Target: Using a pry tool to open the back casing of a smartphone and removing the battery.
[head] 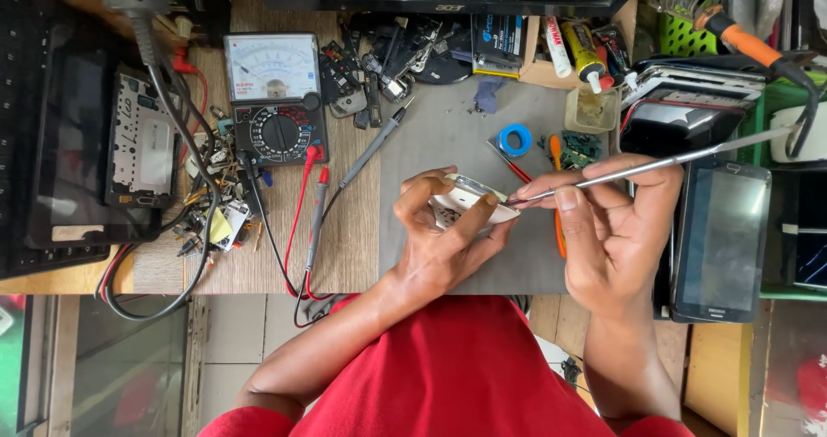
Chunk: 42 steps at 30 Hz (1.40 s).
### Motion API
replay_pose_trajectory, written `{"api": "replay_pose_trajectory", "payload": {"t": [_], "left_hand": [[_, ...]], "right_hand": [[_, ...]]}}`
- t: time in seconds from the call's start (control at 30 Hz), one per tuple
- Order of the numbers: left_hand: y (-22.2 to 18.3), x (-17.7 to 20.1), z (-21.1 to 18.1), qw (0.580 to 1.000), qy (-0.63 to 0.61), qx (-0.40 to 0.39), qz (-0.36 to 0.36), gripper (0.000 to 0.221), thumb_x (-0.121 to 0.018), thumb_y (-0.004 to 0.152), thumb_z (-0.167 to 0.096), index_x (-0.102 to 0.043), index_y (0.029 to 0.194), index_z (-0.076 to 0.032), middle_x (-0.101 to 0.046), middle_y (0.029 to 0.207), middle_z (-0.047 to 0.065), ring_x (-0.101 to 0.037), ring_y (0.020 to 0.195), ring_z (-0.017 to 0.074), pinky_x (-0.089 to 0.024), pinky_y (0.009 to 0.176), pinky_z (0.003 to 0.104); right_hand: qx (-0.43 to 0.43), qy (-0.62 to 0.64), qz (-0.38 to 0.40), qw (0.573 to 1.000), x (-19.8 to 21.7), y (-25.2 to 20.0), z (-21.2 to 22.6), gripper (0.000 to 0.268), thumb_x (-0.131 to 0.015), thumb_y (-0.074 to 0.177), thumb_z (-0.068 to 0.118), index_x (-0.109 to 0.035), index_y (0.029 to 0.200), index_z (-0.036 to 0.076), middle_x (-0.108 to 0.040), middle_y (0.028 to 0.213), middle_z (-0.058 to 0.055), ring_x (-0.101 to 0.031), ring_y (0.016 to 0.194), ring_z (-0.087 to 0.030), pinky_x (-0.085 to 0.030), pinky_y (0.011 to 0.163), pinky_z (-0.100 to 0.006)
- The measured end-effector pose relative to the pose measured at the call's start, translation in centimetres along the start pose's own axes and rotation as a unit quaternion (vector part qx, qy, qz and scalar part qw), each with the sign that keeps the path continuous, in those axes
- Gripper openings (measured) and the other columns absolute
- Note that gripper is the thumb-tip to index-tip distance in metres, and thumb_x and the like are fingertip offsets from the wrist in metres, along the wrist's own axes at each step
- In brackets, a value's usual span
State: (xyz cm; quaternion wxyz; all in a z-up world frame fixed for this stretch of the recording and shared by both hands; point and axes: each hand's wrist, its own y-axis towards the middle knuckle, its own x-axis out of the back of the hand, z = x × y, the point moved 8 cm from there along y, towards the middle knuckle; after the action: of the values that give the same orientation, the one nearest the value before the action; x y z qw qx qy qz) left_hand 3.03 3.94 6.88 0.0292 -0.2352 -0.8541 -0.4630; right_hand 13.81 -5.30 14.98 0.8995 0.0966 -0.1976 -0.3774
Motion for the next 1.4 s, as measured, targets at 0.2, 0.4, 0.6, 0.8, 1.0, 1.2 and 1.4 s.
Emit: {"api": "replay_pose_trajectory", "payload": {"t": [0.2,0.4,0.6,0.8,1.0,1.2,1.4], "left_hand": [[0.5,0.1,-0.4,1.0,0.003,-0.005,0.005,0.052,-0.097,0.083,-0.014,-0.058,0.117,-0.015,-0.027,0.121,0.013,-0.051,0.1,0.0316,-0.062,0.097,0.052],[-0.2,-0.4,0.1,1.0,-0.017,0.02,-0.001,0.044,-0.093,0.084,-0.015,-0.06,0.114,-0.016,-0.026,0.124,0.011,-0.051,0.105,0.0348,-0.061,0.102,0.053],[-0.6,-0.8,0.0,0.999,-0.021,0.019,0.021,0.044,-0.091,0.086,-0.017,-0.059,0.116,-0.02,-0.024,0.127,0.011,-0.047,0.111,0.0363,-0.061,0.104,0.057],[-0.6,-0.8,0.0,1.0,-0.02,0.013,0.009,0.046,-0.089,0.087,-0.013,-0.058,0.12,-0.018,-0.025,0.13,0.013,-0.045,0.118,0.0361,-0.062,0.104,0.054],[0.2,-0.4,0.8,0.997,-0.024,0.063,0.021,0.047,-0.085,0.093,-0.021,-0.054,0.128,-0.013,-0.039,0.147,0.018,-0.05,0.139,0.0374,-0.049,0.116,0.052],[1.4,0.6,1.4,0.991,0.006,0.136,0.006,0.056,-0.091,0.085,-0.023,-0.052,0.125,-0.014,-0.04,0.142,0.016,-0.048,0.136,0.0323,-0.04,0.108,0.043],[1.1,1.0,2.6,0.988,-0.02,0.148,-0.048,0.048,-0.089,0.084,-0.015,-0.054,0.118,-0.01,-0.039,0.133,0.018,-0.047,0.126,0.0396,-0.037,0.11,0.058]], "right_hand": [[-0.062,0.065,0.036,0.995,0.0,1.4,-1.2,0.016,-0.046,0.109,0.01,-0.032,0.116,0.006,-0.06,0.087,-0.024,-0.073,0.085,-0.032,-0.068,0.079,-0.04],[-0.043,0.065,0.041,0.996,0.1,0.8,-1.0,0.018,-0.049,0.108,0.009,-0.034,0.118,0.007,-0.05,0.107,-0.011,-0.076,0.09,-0.029,-0.066,0.083,-0.037],[-0.128,0.123,0.069,0.982,0.1,2.2,-2.7,0.021,-0.052,0.105,0.017,-0.038,0.116,0.007,-0.07,0.086,-0.022,-0.075,0.076,-0.027,-0.065,0.075,-0.033],[-0.101,0.137,0.054,0.984,0.4,1.9,-2.9,0.021,-0.051,0.106,0.019,-0.037,0.117,0.008,-0.07,0.088,-0.023,-0.076,0.079,-0.028,-0.066,0.075,-0.034],[-0.014,0.207,-0.112,0.972,2.6,0.7,-4.0,0.018,-0.046,0.109,0.008,-0.036,0.124,0.011,-0.066,0.095,-0.028,-0.073,0.087,-0.041,-0.068,0.084,-0.05],[-0.082,0.216,-0.103,0.967,2.7,-1.6,-7.3,0.021,-0.046,0.112,0.011,-0.035,0.129,0.014,-0.062,0.098,-0.027,-0.071,0.098,-0.035,-0.068,0.091,-0.056],[-0.134,0.361,-0.146,0.911,-1.5,-4.5,-12.2,0.022,-0.041,0.112,0.019,-0.032,0.132,0.019,-0.062,0.102,-0.022,-0.073,0.107,-0.046,-0.062,0.097,-0.059]]}}
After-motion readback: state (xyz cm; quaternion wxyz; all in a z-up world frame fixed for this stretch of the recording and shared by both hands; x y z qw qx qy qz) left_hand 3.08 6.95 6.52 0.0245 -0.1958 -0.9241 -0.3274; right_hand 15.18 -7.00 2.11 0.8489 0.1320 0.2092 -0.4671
